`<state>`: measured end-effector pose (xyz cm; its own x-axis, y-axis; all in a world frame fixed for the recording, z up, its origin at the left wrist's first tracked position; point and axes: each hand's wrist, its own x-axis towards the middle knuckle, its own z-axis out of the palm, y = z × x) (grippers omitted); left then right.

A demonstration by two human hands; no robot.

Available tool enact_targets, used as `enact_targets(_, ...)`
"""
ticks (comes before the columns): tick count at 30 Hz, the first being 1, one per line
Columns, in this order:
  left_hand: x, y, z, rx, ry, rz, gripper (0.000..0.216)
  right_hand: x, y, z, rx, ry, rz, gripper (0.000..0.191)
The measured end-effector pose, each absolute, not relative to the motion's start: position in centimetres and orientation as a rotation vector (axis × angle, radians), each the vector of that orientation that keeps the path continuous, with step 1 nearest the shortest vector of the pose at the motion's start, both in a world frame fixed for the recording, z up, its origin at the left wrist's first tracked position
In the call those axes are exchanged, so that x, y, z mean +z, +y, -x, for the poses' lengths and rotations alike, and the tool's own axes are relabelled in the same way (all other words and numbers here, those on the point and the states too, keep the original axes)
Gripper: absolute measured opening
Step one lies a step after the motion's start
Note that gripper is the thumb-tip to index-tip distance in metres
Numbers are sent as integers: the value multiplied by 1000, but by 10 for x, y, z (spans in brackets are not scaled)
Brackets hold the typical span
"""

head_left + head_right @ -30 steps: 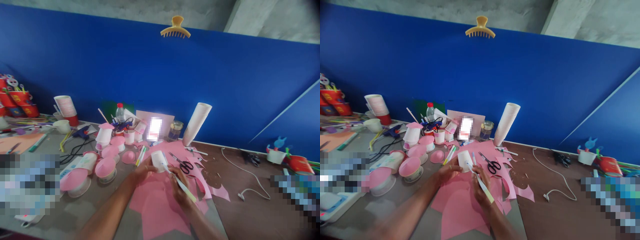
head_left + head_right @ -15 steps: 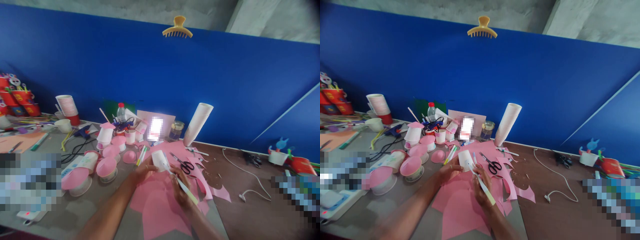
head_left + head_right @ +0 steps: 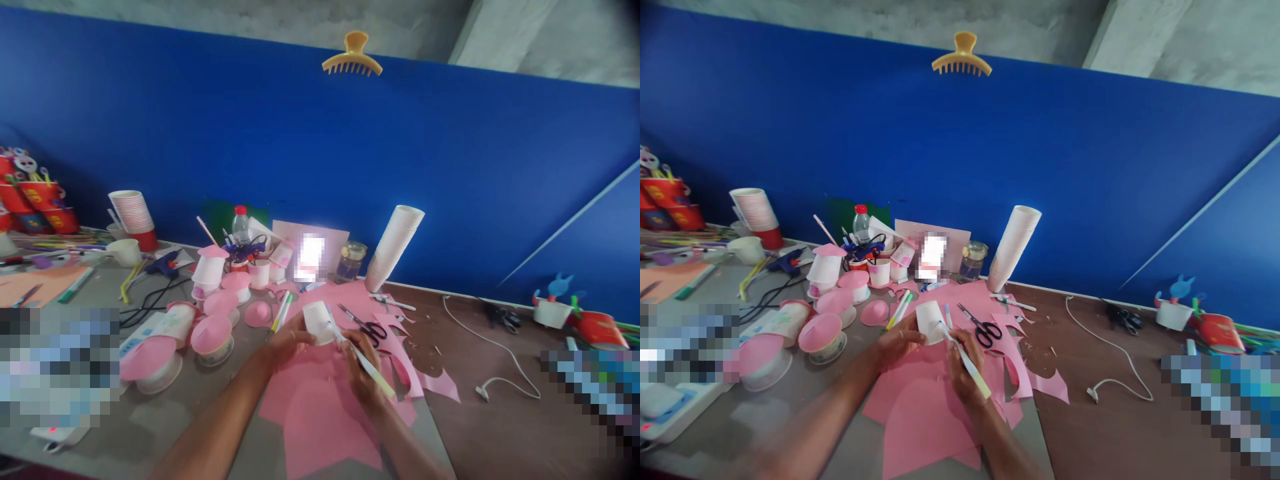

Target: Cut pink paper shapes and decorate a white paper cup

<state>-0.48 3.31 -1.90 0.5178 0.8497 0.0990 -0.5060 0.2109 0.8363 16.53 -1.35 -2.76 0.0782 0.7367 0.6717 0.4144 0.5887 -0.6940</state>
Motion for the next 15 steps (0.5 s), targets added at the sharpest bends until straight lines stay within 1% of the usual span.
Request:
enact_targets(6,-17,33,4,999,417,-937,57,-29,-18,-165,381,-1563,985,14)
enact_targets(10,-19,34,4,1012,390,-928,55,-31,-21,-163,366,-1599,943,16)
enact_targets(15,-16,33,6,1012,396,-925,53,-32,-22,-160,322,-1648,908,14)
